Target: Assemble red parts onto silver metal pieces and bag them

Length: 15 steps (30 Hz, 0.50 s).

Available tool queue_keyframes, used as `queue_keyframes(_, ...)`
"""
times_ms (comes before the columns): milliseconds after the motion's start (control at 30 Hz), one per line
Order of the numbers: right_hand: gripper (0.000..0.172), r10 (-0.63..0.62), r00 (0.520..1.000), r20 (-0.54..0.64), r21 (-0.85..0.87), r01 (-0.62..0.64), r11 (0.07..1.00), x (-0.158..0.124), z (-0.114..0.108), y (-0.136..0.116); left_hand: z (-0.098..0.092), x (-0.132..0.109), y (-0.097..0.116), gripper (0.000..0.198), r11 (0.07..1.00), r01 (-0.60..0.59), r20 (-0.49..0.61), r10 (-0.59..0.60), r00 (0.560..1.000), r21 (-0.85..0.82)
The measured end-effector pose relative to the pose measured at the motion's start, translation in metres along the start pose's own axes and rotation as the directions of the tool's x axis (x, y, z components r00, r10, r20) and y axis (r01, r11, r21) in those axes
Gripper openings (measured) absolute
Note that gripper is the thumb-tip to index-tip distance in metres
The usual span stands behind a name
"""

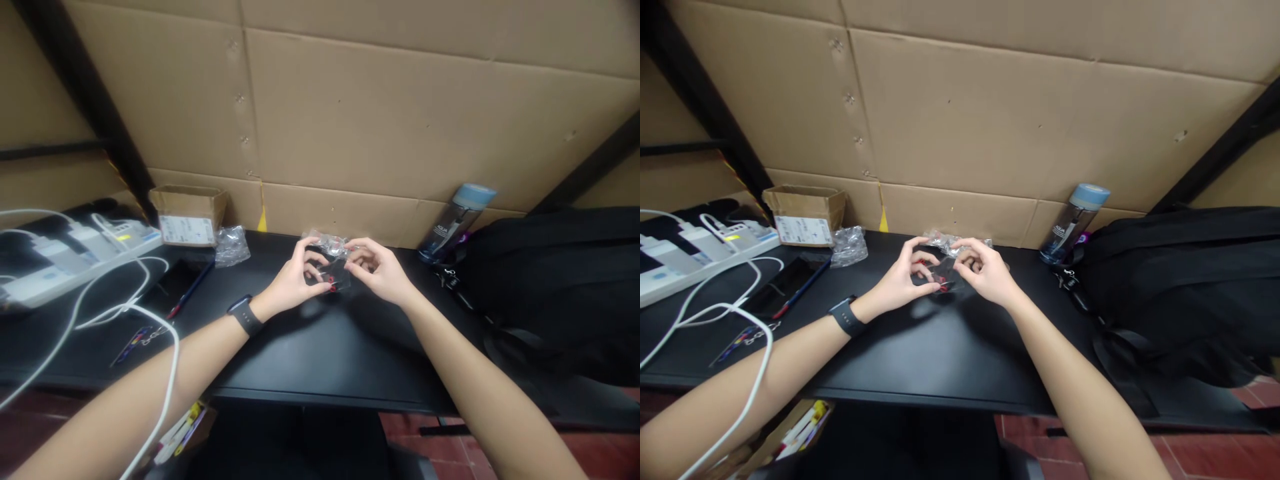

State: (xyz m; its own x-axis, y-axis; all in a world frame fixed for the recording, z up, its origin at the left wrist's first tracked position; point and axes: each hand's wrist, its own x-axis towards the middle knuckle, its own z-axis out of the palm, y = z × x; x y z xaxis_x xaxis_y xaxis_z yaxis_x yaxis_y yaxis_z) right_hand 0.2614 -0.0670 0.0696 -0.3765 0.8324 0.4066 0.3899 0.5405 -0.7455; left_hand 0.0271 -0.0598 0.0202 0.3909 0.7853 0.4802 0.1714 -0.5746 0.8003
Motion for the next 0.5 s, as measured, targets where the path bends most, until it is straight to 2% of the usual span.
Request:
queue_keyframes(33, 0.035, 0.000, 1.000, 0.008, 0.011, 0.000, 1.000, 0.001, 0.000, 0.002, 0.000, 0.001, -0.003, 0.073, 1.000, 0.019, 0.038, -0.020, 0.999, 0.023)
queue_keyframes(100, 0.034, -0.001, 1.000, 0.017, 0.028, 0.000, 1.000, 0.002, -0.002, 0.008, -0.001, 0.002, -0.007, 0.038, 0.995, 0.037, 0.088, -0.045, 0.995, 0.089)
queue_keyframes(133, 0.034, 0.001, 1.000, 0.017, 0.037, -0.001, 0.999, 0.004, -0.003, 0.011, -0.001, 0.003, -0.009, 0.024, 0.992, 0.041, 0.088, -0.051, 0.995, 0.117)
queue_keyframes(167, 0.034, 0.004, 1.000, 0.016, 0.047, -0.005, 0.999, 0.005, -0.005, 0.014, -0.001, 0.003, -0.010, 0.019, 0.990, 0.043, 0.073, -0.053, 0.996, 0.137)
queue_keyframes(267, 0.041, 0.034, 0.998, 0.049, 0.079, -0.037, 0.996, 0.007, -0.010, 0.027, 0.000, 0.005, -0.012, 0.018, 0.986, 0.045, 0.021, -0.049, 0.999, 0.162)
queue_keyframes(400, 0.072, 0.103, 0.969, 0.223, 0.144, -0.137, 0.980, 0.007, -0.008, 0.044, -0.002, 0.005, -0.012, 0.018, 0.976, 0.048, 0.008, -0.051, 0.999, 0.214)
queue_keyframes(500, 0.063, 0.143, 0.964, 0.225, 0.227, -0.195, 0.954, 0.008, 0.001, 0.051, -0.004, 0.005, -0.011, 0.017, 0.957, 0.047, -0.029, -0.040, 0.999, 0.288)
